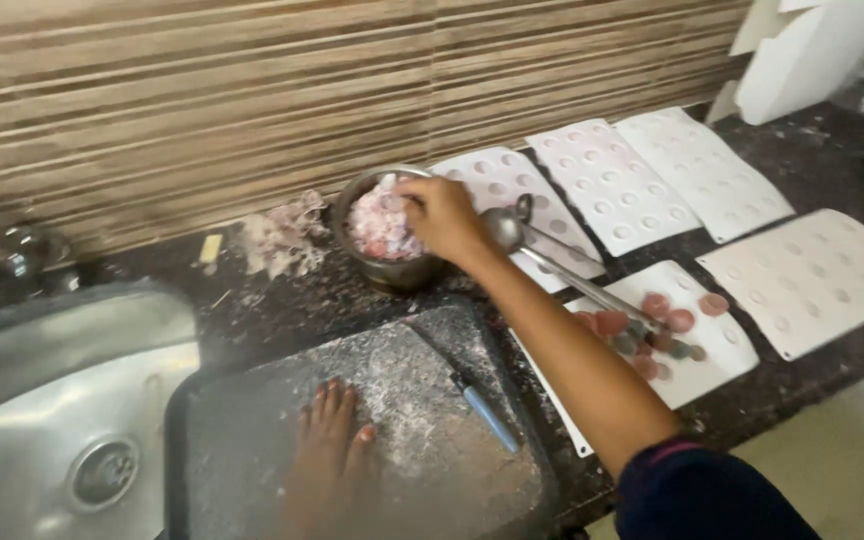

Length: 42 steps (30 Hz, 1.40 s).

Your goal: Trim and process small heart-shaped and circular candle wax pieces on a tray and sort them into a container.

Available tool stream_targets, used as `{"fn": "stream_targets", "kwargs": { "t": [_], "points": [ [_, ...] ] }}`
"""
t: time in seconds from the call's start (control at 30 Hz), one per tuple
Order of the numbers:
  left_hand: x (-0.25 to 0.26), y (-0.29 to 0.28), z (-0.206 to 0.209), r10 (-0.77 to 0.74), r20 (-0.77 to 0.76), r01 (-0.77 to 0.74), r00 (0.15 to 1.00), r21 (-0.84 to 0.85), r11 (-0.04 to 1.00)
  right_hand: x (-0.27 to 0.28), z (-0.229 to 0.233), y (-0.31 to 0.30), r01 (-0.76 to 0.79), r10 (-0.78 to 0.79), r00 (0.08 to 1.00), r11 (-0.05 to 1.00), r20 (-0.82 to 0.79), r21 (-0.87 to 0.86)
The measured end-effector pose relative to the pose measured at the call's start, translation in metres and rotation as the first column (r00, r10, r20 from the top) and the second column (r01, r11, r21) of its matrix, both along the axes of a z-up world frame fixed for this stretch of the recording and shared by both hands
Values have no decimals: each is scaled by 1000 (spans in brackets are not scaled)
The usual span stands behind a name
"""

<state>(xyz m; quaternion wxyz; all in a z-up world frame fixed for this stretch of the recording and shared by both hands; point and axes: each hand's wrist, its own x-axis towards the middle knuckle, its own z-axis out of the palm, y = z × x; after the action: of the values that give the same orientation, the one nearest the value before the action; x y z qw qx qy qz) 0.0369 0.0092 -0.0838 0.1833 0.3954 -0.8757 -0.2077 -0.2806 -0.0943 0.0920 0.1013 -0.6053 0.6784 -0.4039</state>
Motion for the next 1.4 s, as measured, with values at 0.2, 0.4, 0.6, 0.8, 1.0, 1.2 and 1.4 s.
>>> {"fn": "stream_targets", "kwargs": {
  "t": [0.2, 0.4, 0.6, 0.8, 1.0, 1.2, 1.4],
  "points": [
    [4, -31, -73, -46, 170, 77, 984, -184, 980, 10, 9, -5, -51, -1, 966, 979, -257, -196],
    [0, -33, -84, 29, 248, 35, 968, -247, 968, 44, 1, 51, -186, 141, 964, 964, -225, -190],
    [-5, -19, -38, -40, 170, 98, 985, -353, 930, 106, -51, 181, -358, 395, 917, 874, -53, 328],
    [-27, 8, 5, 20, 289, 17, 957, -125, 992, 123, -114, 212, -123, 257, 931, 889, -260, 441],
    [-31, 28, 59, -101, -71, 121, 992, 390, 913, 142, -164, 236, -384, 459, 877, 847, -142, 367],
    [5, 31, 84, -47, 68, 26, 997, 272, 962, 109, -114, 258, -246, 335, 928, 880, -163, 407],
    [-9, 54, 77, 76, 493, 12, 867, -174, 985, 111, -158, 250, -25, 201, 782, 956, -591, 292]
  ]
}}
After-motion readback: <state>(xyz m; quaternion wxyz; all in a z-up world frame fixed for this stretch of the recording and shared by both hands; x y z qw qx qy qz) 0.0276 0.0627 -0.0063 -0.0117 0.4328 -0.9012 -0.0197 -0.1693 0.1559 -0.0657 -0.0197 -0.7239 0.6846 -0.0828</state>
